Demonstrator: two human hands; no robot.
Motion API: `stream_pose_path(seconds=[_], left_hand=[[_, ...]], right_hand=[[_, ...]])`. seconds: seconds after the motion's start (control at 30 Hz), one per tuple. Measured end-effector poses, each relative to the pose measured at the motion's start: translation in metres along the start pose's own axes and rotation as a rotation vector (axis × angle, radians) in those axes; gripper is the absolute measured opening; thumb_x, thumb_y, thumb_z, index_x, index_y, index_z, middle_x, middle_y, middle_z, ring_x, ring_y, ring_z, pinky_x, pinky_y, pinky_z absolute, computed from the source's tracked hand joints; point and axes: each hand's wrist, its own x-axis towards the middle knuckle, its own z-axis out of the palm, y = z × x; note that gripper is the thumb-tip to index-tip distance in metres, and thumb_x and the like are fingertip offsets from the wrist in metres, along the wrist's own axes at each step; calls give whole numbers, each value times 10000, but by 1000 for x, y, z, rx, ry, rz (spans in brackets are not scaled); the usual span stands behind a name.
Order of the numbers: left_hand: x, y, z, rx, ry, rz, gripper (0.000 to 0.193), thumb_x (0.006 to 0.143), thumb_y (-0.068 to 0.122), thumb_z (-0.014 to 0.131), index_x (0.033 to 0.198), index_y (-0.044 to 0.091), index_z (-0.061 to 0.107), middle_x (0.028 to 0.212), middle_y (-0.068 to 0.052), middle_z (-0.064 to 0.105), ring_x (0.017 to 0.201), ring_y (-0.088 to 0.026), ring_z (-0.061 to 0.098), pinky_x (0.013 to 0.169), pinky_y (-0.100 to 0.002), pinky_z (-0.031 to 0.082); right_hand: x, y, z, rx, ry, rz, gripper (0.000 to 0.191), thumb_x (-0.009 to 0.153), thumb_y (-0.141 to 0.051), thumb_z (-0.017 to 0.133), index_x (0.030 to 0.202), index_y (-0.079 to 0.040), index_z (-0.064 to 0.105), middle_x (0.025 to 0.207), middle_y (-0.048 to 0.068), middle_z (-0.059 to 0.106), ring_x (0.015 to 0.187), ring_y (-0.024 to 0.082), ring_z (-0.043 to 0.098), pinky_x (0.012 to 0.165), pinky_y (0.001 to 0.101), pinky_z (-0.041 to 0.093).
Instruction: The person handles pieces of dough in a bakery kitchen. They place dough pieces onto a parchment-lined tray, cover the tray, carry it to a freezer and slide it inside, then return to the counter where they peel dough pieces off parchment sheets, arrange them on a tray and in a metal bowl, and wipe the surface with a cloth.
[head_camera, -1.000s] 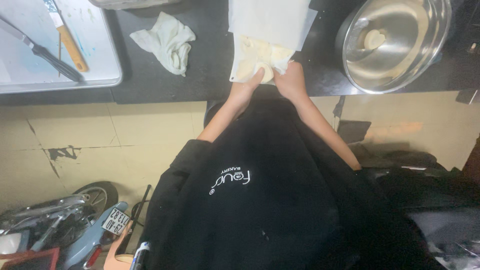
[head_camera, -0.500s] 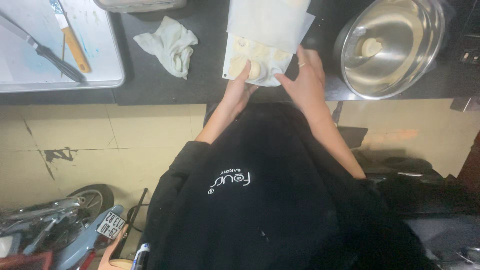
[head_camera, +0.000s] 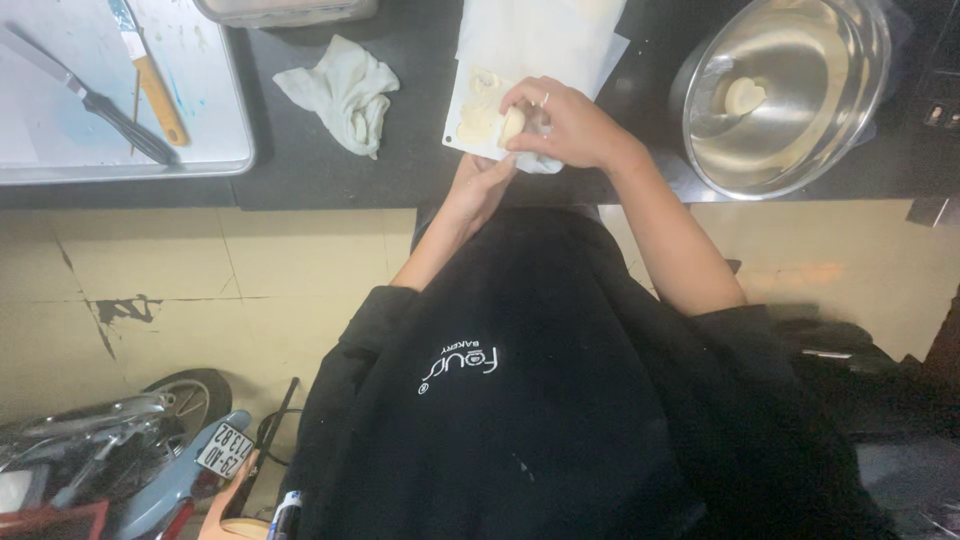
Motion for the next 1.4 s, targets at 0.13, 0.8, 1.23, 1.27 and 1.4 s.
stream_pose_path(seconds=[0.13, 0.8, 1.23, 1.27, 1.4], left_hand=[[4, -7, -3, 170, 120, 62, 510, 946, 32, 708, 1407, 3, 491, 1299, -71, 604, 1126, -147, 591, 925, -315, 490], [10, -6, 18, 586, 402, 243, 539, 868, -9, 703, 1370, -20, 506, 1301, -130, 637, 1177, -206, 632, 960, -316, 524], [7, 34, -23, 383, 477, 70, 417, 1011, 337, 652, 1164, -37, 549, 1030, -136, 669, 891, -216, 700, 781, -364, 616], [7, 38, -21, 429, 490, 70, 418, 917, 318, 654, 1228, 53, 565, 1053, -97, 697, 863, -195, 723, 723, -349, 614], [6, 59, -9, 540, 417, -4, 376, 931, 300, 665, 1151, -4, 646, 1032, -69, 718, 877, -156, 722, 723, -309, 618]], right_hand=[[15, 15, 14, 89, -1, 50, 413, 907, -278, 801, 1160, -42, 578, 1020, 132, 642, 927, 291, 630, 828, 392, 513], [26, 16, 68, 12, 429, 180, 420, 962, -300, 795, 1048, -15, 499, 942, 171, 631, 880, 332, 642, 792, 407, 511], [-162, 64, -98, -334, 871, 516, 246, 942, -54, 740, 1142, -12, 604, 1097, 129, 668, 1055, 261, 675, 952, 408, 540], [-170, 61, -101, -462, 802, 614, 280, 923, -107, 803, 1125, -25, 628, 1052, 152, 657, 1019, 307, 652, 919, 445, 512], [-165, 31, -83, -746, 887, 255, 392, 858, 4, 777, 1202, 46, 593, 1172, 258, 611, 1088, 450, 581, 937, 505, 450]])
